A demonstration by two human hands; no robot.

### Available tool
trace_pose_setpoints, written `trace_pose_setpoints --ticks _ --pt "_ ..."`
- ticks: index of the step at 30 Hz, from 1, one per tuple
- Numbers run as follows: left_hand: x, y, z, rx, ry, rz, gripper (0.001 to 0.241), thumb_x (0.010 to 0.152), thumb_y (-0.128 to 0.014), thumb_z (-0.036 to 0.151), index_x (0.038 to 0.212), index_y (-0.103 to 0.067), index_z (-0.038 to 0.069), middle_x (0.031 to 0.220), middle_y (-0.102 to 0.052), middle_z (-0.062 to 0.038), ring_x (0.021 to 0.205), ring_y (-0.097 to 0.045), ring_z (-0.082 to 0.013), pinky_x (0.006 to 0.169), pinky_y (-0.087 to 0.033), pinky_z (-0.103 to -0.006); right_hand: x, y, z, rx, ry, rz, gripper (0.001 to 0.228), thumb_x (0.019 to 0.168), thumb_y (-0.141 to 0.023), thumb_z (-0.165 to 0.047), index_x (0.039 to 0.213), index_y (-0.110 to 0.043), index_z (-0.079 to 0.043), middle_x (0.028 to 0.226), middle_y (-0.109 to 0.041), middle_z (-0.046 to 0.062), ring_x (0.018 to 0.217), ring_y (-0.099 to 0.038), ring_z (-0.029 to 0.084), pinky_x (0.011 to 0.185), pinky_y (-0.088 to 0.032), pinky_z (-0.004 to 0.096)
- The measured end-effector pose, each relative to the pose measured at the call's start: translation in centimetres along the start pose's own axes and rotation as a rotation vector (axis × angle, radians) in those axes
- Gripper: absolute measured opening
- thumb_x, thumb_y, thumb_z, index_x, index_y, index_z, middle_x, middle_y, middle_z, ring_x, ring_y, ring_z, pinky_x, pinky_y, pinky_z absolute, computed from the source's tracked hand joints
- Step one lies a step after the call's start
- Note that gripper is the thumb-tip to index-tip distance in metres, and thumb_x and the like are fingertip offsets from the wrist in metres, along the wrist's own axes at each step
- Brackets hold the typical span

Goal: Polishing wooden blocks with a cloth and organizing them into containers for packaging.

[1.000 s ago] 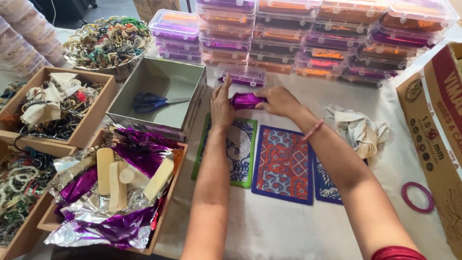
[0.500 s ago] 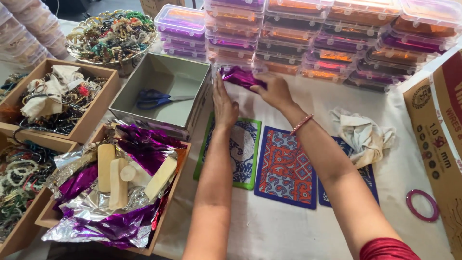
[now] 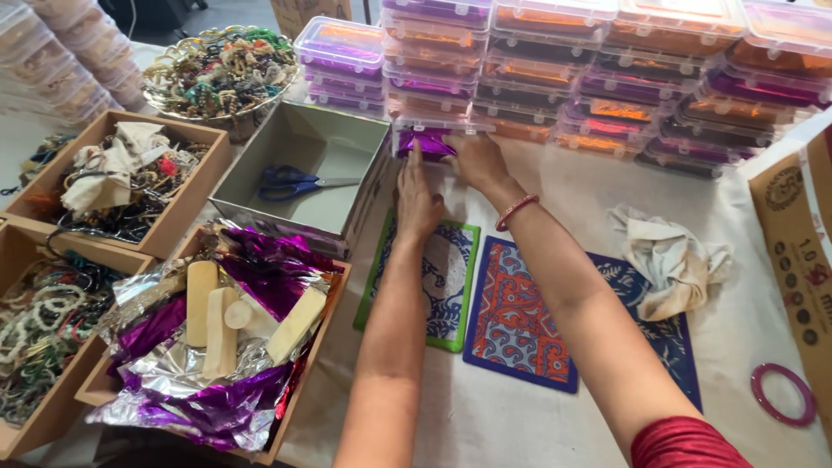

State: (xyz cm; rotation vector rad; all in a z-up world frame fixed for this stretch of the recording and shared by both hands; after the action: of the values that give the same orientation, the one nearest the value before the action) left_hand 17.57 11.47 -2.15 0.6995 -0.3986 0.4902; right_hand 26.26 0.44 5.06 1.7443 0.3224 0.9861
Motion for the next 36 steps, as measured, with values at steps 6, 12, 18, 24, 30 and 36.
trace_pose_setpoints --ticks 6,12,18,24,30,36 --pt "-0.3 -0.2 -0.2 0.043 -0.082 0.039 0.119 0.068 -0.071 -0.006 0.164 -0.005 0.015 0.159 -0.037 -0.022 0.147 -0.032 -0.0479 0.124 -0.028 -0.0538 1.4 -0.5 1.8 0.264 -0.172 -0.184 0.045 0.08 -0.086 -0.027 0.121 -0.074 -0.011 0.11 -0.074 0.018 0.103 -0.072 0.033 0.094 -0.055 0.043" --pt "-0.2 -0.8 -0.5 0.137 -0.087 0.015 0.102 0.072 -0.073 0.002 0.161 -0.023 0.009 0.155 -0.04 -0.021 0.15 -0.029 -0.0444 0.125 -0.028 -0.0521 1.5 -3.1 3.5 0.237 -0.144 -0.106 0.04 0.076 -0.086 -0.022 0.114 -0.078 -0.014 0.113 -0.076 0.014 0.105 -0.071 0.032 0.094 -0.054 0.043" --pt "-0.3 -0.3 0.4 0.166 -0.098 -0.02 0.086 0.074 -0.077 0.007 0.152 -0.042 0.006 0.16 -0.034 -0.02 0.151 -0.027 -0.0421 0.124 -0.028 -0.0486 2.2 -0.8 0.6 0.034 -0.176 -0.145 0.026 0.081 -0.08 -0.033 0.104 -0.081 -0.019 0.107 -0.075 0.013 0.103 -0.069 0.034 0.09 -0.052 0.05" --pt "0.1 -1.1 -0.5 0.21 -0.203 0.085 0.078 0.079 -0.073 0.008 0.151 -0.043 0.001 0.157 -0.043 -0.023 0.147 -0.035 -0.0409 0.121 -0.035 -0.0497 1.3 -4.9 2.1 0.112 -0.278 -0.203 0.023 0.09 -0.063 -0.023 0.104 -0.079 -0.015 0.103 -0.075 0.015 0.1 -0.071 0.035 0.087 -0.056 0.049" --pt "6.5 -0.7 -1.2 0.561 0.054 -0.004 0.046 0.09 -0.061 0.011 0.135 -0.061 0.001 0.116 -0.071 -0.019 0.111 -0.067 -0.0353 0.096 -0.051 -0.0485 1.2 -6.7 1.5 0.002 -0.282 -0.007 0.025 0.094 -0.055 -0.015 0.099 -0.078 -0.007 0.096 -0.074 0.024 0.087 -0.072 0.042 0.077 -0.058 0.053" --pt "10.9 -5.1 -7.3 0.678 0.061 -0.195 0.017 0.089 -0.063 0.015 0.095 -0.076 0.006 0.106 -0.074 -0.018 0.107 -0.069 -0.0338 0.09 -0.055 -0.0448 1.6 -8.1 0.0 -0.19 -0.342 -0.035 0.028 0.1 -0.053 -0.015 0.095 -0.076 0.0 0.089 -0.075 0.023 0.087 -0.075 0.04 0.075 -0.06 0.053"
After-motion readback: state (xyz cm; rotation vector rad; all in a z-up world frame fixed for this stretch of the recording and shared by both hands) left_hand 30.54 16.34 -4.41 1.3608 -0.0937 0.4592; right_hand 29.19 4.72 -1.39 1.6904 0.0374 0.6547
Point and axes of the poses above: each hand's wrist, its own x-axis towards the middle knuckle, its own y-axis out of the back of the hand, z = x × y, the point moved 5 cm from there along x, towards the middle knuckle
